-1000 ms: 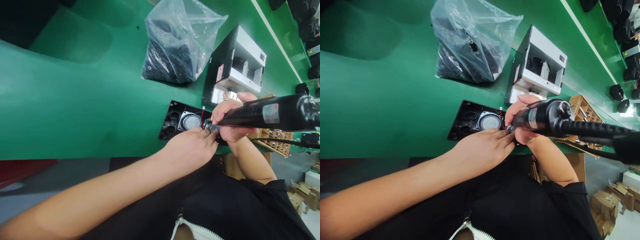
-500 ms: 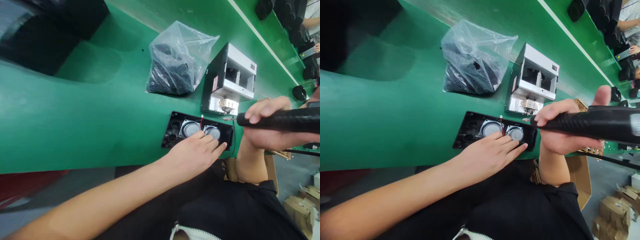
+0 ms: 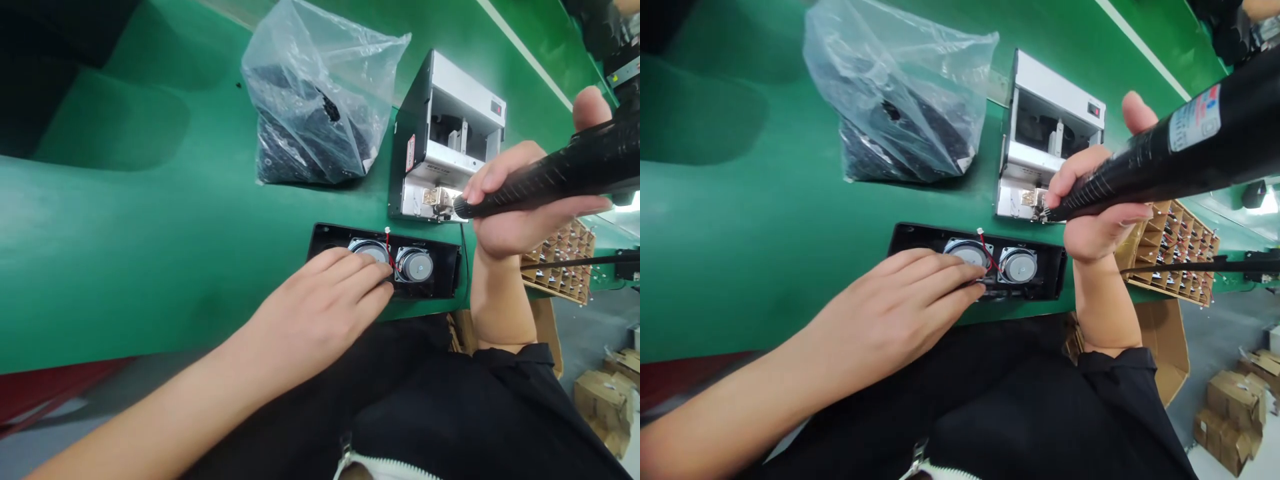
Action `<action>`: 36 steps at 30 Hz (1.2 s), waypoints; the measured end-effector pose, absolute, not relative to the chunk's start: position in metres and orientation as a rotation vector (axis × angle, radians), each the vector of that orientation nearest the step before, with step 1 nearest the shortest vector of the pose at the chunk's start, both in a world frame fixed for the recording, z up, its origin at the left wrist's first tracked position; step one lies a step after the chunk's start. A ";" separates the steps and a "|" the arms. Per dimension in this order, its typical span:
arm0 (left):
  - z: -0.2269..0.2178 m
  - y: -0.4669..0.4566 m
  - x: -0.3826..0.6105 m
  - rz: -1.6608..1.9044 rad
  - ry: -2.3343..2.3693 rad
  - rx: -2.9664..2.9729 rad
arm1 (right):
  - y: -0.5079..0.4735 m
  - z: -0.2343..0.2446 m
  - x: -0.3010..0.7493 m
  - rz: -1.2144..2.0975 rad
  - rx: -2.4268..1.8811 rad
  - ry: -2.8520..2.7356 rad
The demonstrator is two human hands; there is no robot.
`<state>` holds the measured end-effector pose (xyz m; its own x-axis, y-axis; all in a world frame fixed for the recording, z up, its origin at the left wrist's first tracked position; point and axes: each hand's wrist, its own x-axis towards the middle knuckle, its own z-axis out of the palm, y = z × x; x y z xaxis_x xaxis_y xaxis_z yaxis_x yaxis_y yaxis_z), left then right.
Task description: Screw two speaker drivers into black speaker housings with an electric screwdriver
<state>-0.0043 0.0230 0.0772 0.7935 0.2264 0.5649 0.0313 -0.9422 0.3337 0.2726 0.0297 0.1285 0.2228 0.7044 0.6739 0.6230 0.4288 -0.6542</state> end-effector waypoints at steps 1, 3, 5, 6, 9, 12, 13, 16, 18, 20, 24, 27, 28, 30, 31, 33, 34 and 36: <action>0.076 0.024 -0.005 0.896 0.202 2.674 | 0.030 0.128 0.272 0.047 -1.200 -1.435; 0.073 0.025 -0.005 0.896 0.208 2.666 | 0.028 0.128 0.271 -0.035 -1.007 -1.362; 0.071 0.025 -0.004 0.905 0.218 2.649 | 0.018 0.132 0.272 0.035 -0.885 -1.396; 0.071 0.025 -0.003 0.907 0.225 2.639 | 0.009 0.136 0.272 0.101 -0.842 -1.422; 0.071 0.024 -0.002 0.902 0.250 2.607 | -0.027 0.154 0.266 0.287 -0.857 -1.440; 0.072 0.023 -0.004 0.901 0.271 2.598 | -0.061 0.164 0.248 0.313 -1.017 -1.380; 0.071 0.023 -0.005 0.903 0.275 2.601 | -0.068 0.163 0.241 0.307 -1.044 -1.368; 0.066 0.021 -0.010 0.897 0.289 2.594 | -0.077 0.149 0.220 0.311 -0.940 -1.361; 0.061 0.020 -0.013 0.867 0.294 2.572 | -0.076 0.136 0.207 0.323 -0.828 -1.323; 0.056 0.022 -0.016 0.819 0.291 2.552 | -0.075 0.126 0.195 0.337 -0.807 -1.244; 0.054 0.029 -0.019 0.738 0.229 2.532 | -0.079 0.118 0.183 0.377 -0.884 -1.179; 0.055 0.033 -0.019 0.774 0.190 2.551 | -0.082 0.119 0.184 0.405 -0.875 -1.237; 0.055 0.034 -0.019 0.793 0.191 2.555 | -0.083 0.119 0.184 0.409 -0.872 -1.240; 0.054 0.034 -0.018 0.816 0.202 2.533 | -0.085 0.120 0.185 0.415 -0.909 -1.218; 0.053 0.034 -0.017 0.819 0.202 2.510 | -0.084 0.120 0.186 0.410 -0.928 -1.214; 0.052 0.033 -0.017 0.801 0.199 2.454 | -0.081 0.117 0.186 0.392 -0.966 -1.241; 0.051 0.033 -0.016 0.782 0.202 2.425 | -0.078 0.115 0.187 0.343 -0.954 -1.260; 0.051 0.032 -0.016 0.737 0.221 2.370 | -0.070 0.110 0.188 0.239 -0.943 -1.279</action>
